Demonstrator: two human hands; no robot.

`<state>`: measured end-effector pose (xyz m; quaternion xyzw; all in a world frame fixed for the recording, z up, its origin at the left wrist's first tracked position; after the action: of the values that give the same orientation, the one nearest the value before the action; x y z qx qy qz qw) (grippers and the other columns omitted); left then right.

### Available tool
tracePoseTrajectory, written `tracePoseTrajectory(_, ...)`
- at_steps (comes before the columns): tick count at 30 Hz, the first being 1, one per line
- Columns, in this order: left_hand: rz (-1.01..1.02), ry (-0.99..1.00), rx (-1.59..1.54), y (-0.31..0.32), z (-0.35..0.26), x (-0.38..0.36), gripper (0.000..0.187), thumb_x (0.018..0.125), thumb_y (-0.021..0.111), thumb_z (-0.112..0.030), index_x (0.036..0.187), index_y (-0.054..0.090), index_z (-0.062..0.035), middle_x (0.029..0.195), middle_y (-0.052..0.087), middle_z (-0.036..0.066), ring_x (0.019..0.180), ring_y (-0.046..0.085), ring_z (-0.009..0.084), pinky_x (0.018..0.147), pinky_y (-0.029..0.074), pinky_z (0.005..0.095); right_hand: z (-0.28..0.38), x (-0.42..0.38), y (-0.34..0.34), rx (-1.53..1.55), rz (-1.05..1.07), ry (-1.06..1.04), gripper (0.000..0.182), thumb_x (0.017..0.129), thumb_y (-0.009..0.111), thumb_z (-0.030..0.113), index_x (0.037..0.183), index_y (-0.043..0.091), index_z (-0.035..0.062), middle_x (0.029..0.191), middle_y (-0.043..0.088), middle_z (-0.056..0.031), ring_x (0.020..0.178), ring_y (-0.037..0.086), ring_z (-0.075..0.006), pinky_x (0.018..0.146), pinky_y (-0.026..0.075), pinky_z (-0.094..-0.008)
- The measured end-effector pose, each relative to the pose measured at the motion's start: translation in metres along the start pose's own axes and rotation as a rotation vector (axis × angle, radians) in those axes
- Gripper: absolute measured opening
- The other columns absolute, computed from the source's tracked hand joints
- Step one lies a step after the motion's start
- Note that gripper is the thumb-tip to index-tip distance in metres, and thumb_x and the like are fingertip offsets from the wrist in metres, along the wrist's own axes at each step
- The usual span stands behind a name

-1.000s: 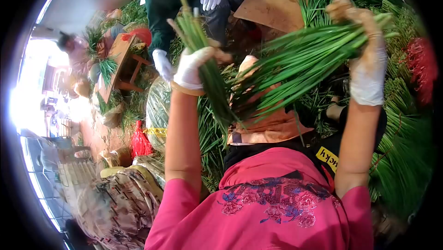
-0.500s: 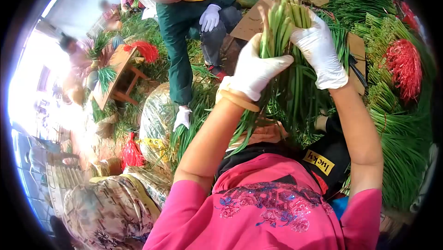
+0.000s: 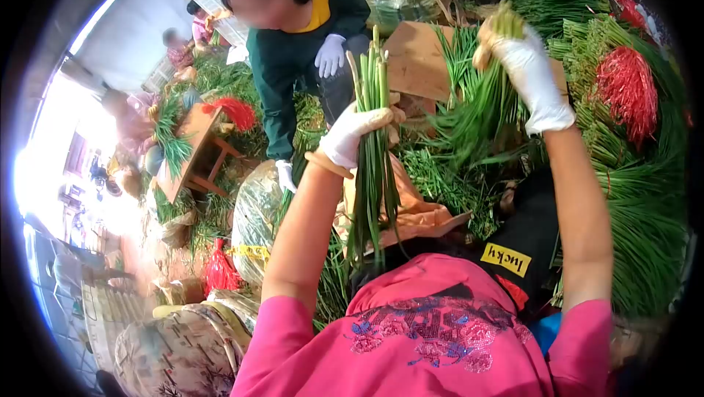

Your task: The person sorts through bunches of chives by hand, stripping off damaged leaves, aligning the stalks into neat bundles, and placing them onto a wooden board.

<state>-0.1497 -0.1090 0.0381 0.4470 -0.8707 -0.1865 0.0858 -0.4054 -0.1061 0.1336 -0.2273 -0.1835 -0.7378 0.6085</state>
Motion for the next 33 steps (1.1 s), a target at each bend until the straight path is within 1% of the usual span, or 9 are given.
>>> tracePoseTrajectory(1,0.007,0.018,-0.031,0.001,0.002,-0.001,0.053,0.076,0.074,-0.017,0.121,0.05,-0.0016,0.096,0.059,0.009,0.071,0.06,0.0175,0.062,0.051,0.029,-0.018,-0.013,0.013,0.129,-0.025,0.256,0.018,0.083,0.069,0.012,0.098,0.062,0.0052,0.075,0.064,-0.0034,0.061,0.058,-0.0097,0.055,0.048,-0.024)
tracePoseTrajectory(3,-0.044,0.026,-0.027,0.005,0.01,-0.001,0.054,0.075,0.074,-0.016,0.121,0.05,-0.0026,0.096,0.059,0.009,0.074,0.062,0.0202,0.065,0.052,0.0308,-0.021,-0.043,0.045,0.143,0.145,0.357,0.024,0.081,0.072,0.011,0.102,0.061,0.0033,0.077,0.063,-0.0021,0.059,0.055,-0.0075,0.052,0.045,-0.0217)
tracePoseTrajectory(7,-0.078,0.121,-0.002,0.023,0.037,0.005,0.049,0.079,0.073,-0.017,0.12,0.051,-0.0014,0.1,0.063,0.007,0.084,0.063,0.0179,0.074,0.053,0.0309,-0.036,-0.084,0.089,0.366,0.168,0.511,0.03,0.076,0.076,0.011,0.101,0.061,0.0054,0.081,0.062,0.0018,0.062,0.054,-0.006,0.054,0.044,-0.0208)
tracePoseTrajectory(8,-0.09,0.099,-0.012,0.019,0.046,0.004,0.049,0.08,0.072,-0.018,0.121,0.051,-0.0014,0.1,0.063,0.008,0.087,0.063,0.0186,0.075,0.053,0.0319,-0.049,-0.088,0.094,0.445,0.119,0.427,0.026,0.076,0.076,0.012,0.099,0.063,0.0054,0.081,0.062,0.0023,0.065,0.055,-0.0063,0.057,0.045,-0.0208)
tracePoseTrajectory(11,-0.128,0.063,-0.171,0.014,0.06,0.0,0.045,0.082,0.069,-0.017,0.121,0.052,-0.0015,0.102,0.064,0.01,0.089,0.064,0.0198,0.078,0.054,0.0338,-0.073,-0.091,0.085,0.233,0.154,0.579,0.015,0.078,0.075,0.014,0.088,0.068,0.0061,0.081,0.065,0.0013,0.07,0.057,-0.0081,0.062,0.047,-0.0245)
tracePoseTrajectory(16,-0.269,0.113,-0.159,-0.002,0.08,0.004,0.039,0.082,0.067,-0.012,0.118,0.055,-0.0013,0.101,0.065,0.011,0.085,0.065,0.0201,0.077,0.054,0.0337,-0.087,-0.105,0.083,0.417,-0.019,0.562,0.022,0.08,0.071,0.007,0.101,0.069,0.0011,0.091,0.067,-0.0007,0.08,0.059,-0.0096,0.073,0.047,-0.0252)
tracePoseTrajectory(21,-0.335,0.138,-0.178,0.001,0.083,0.005,0.034,0.081,0.066,-0.009,0.114,0.059,-0.0017,0.103,0.066,0.009,0.085,0.065,0.0196,0.078,0.054,0.0351,-0.102,-0.109,0.071,0.312,-0.169,0.564,0.015,0.081,0.067,0.004,0.094,0.068,-0.0009,0.087,0.067,-0.0026,0.078,0.061,-0.0116,0.074,0.048,-0.0269)
tracePoseTrajectory(27,-0.243,0.053,-0.173,-0.003,0.087,0.01,0.032,0.081,0.067,-0.01,0.112,0.06,-0.0026,0.099,0.068,0.011,0.083,0.066,0.0187,0.077,0.055,0.0334,-0.104,-0.112,0.057,0.417,-0.041,0.52,0.008,0.084,0.063,0.007,0.088,0.063,0.0,0.079,0.066,-0.0042,0.075,0.061,-0.0135,0.073,0.048,-0.0285)
tracePoseTrajectory(33,-0.291,0.118,0.164,0.024,0.085,0.013,0.037,0.08,0.071,-0.008,0.115,0.06,-0.0054,0.096,0.066,0.002,0.077,0.06,0.0084,0.07,0.05,0.0228,-0.109,-0.112,0.033,0.35,-0.2,0.517,0.022,0.079,0.074,0.015,0.095,0.062,0.0053,0.084,0.064,-0.0013,0.078,0.06,-0.0108,0.078,0.045,-0.0243)
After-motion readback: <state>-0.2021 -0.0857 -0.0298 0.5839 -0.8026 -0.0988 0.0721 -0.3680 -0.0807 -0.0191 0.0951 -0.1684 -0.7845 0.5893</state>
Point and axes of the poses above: each hand's wrist, its own x-axis towards the middle knuckle, its own y-axis out of the palm, z = x × y, the point moved 7 cm from there along x, towards the middle knuckle
